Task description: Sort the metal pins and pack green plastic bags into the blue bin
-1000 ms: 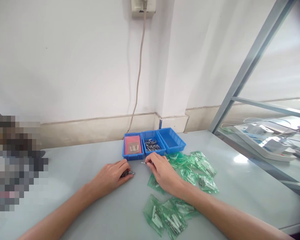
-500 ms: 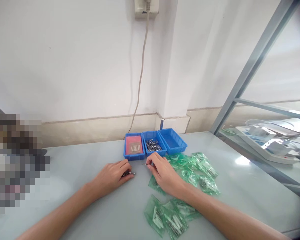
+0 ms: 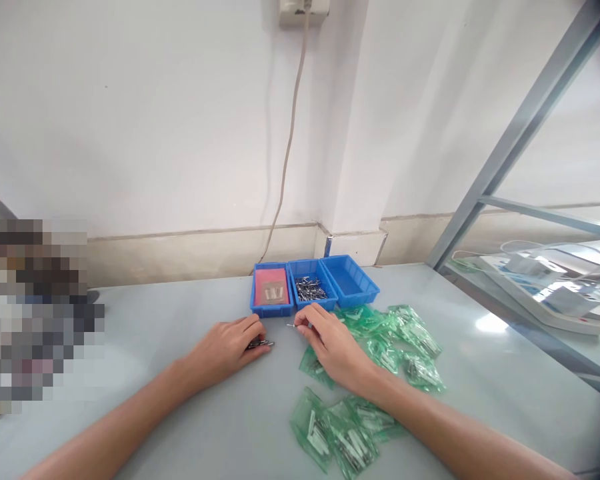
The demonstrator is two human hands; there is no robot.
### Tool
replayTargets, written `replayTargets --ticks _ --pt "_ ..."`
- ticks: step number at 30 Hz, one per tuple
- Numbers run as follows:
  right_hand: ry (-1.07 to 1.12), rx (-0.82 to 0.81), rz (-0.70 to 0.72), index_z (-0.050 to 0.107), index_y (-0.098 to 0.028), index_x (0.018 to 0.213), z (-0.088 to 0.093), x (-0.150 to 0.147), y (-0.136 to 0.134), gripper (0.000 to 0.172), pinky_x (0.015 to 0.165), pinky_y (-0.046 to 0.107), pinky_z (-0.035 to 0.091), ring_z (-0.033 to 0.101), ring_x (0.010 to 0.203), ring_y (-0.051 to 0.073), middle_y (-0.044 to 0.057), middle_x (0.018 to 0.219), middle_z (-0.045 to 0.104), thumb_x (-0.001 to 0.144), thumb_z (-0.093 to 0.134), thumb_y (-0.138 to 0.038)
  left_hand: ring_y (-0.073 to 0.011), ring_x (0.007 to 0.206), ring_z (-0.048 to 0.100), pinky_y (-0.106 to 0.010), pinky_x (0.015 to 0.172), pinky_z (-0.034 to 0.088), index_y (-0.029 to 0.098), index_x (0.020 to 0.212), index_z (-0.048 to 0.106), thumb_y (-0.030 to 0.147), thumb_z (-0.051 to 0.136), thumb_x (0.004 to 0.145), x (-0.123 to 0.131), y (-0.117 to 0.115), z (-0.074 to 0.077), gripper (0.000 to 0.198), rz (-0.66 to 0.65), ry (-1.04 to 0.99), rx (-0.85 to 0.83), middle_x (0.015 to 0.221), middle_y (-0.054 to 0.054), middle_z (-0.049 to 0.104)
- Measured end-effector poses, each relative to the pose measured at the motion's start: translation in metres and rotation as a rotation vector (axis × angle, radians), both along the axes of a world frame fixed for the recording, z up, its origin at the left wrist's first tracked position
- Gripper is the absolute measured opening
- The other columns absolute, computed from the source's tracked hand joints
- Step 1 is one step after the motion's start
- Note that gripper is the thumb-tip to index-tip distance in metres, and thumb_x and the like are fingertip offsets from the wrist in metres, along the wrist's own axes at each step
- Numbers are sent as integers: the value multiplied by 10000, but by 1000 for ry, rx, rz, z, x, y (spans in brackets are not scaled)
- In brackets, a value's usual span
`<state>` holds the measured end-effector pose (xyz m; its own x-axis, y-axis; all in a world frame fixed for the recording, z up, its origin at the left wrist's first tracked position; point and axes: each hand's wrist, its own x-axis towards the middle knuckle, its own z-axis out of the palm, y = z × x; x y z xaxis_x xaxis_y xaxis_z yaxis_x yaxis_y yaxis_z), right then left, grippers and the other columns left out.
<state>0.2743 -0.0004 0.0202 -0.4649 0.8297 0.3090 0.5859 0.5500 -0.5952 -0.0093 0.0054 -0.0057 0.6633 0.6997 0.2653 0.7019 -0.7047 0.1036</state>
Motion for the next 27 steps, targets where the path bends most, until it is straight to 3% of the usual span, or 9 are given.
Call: replayTargets --ticks 19,27 --pt "123 -74 -51 577 -250 1024 -3 -1 1 158 719 307 432 589 805 189 6 960 664 1104 441 -238 -168 786 661 -281 641 391 237 1060 516 480 463 1133 0 -1 3 260 3 -10 -24 1002 3 666" --pt "188 -22 -38 608 -259 1044 2 0 1 126 750 313 454 589 812 185 1 964 647 1097 497 -231 -163 790 660 -281 653 413 236 1050 523 472 486 1126 1 -1 4 250 7 -25 -47 996 8 664"
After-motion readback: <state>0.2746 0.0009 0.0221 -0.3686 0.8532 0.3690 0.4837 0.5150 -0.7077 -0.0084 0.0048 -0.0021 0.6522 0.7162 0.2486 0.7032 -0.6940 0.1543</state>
